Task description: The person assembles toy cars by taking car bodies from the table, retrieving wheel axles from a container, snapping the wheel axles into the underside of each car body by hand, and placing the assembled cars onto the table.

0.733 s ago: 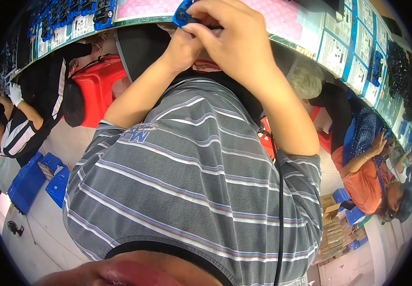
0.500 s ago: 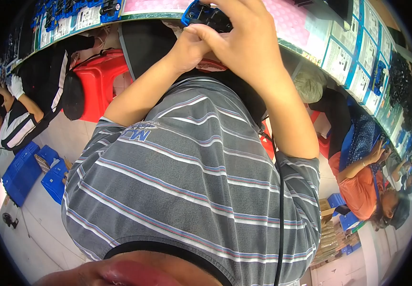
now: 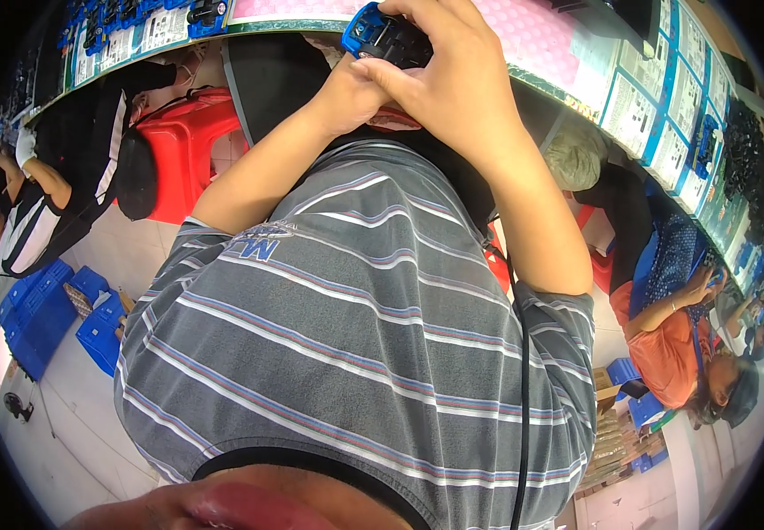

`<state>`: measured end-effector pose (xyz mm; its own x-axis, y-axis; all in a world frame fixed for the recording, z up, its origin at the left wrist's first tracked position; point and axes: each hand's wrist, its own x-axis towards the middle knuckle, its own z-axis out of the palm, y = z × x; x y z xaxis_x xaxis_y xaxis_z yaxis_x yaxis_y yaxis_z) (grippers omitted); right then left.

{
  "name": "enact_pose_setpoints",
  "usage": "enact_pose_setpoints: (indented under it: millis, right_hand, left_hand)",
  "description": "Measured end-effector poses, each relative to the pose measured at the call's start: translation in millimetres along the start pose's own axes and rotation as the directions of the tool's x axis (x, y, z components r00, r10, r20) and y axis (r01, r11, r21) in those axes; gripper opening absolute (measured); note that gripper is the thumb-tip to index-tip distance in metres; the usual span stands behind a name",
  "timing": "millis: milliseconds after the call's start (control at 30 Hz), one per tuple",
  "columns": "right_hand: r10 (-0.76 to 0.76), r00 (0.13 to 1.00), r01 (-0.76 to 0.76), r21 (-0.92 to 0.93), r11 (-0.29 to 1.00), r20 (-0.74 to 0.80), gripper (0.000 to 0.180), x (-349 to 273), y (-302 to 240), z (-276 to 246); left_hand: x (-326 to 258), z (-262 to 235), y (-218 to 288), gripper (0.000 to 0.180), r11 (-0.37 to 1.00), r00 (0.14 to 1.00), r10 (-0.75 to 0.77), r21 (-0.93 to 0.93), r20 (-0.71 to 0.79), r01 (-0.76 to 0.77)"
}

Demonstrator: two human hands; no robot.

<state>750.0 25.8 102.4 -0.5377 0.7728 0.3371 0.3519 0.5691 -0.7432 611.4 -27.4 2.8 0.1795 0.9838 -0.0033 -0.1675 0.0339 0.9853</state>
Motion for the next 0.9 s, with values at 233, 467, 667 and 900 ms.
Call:
enact_pose_setpoints:
  millis: [233, 467, 667, 900]
  right_hand:
    - [-0.069, 0.995, 0.066, -0.042, 0.997, -0.075, 0.032, -1, 27, -6]
    - [-0.222, 0.945, 0.012, -0.654, 0.757, -0.239, 0.008, -25, 138, -35]
    - [-0.063, 0.930, -0.163, -0.559, 0.813, -0.363, 0.009, -39, 151, -42]
    - [0.006, 0.936, -0.219, -0.570, 0.792, -0.351, 0.010, -33, 155, -42]
  left_hand:
    - [-4, -11, 2, 0.039, 0.983, 0.994, -0.076, -0.162, 0.081, 0.088]
    - [-45, -54, 7, 0.055, 0.903, 0.994, -0.113, -0.419, -0.010, 0.098]
    - [-79, -118, 46, 0.041, 0.863, 0.911, -0.002, -0.461, -0.413, -0.207]
    - [-117, -315, 78, 0.024, 0.943, 0.528, 0.200, 0.016, -0.825, -0.332]
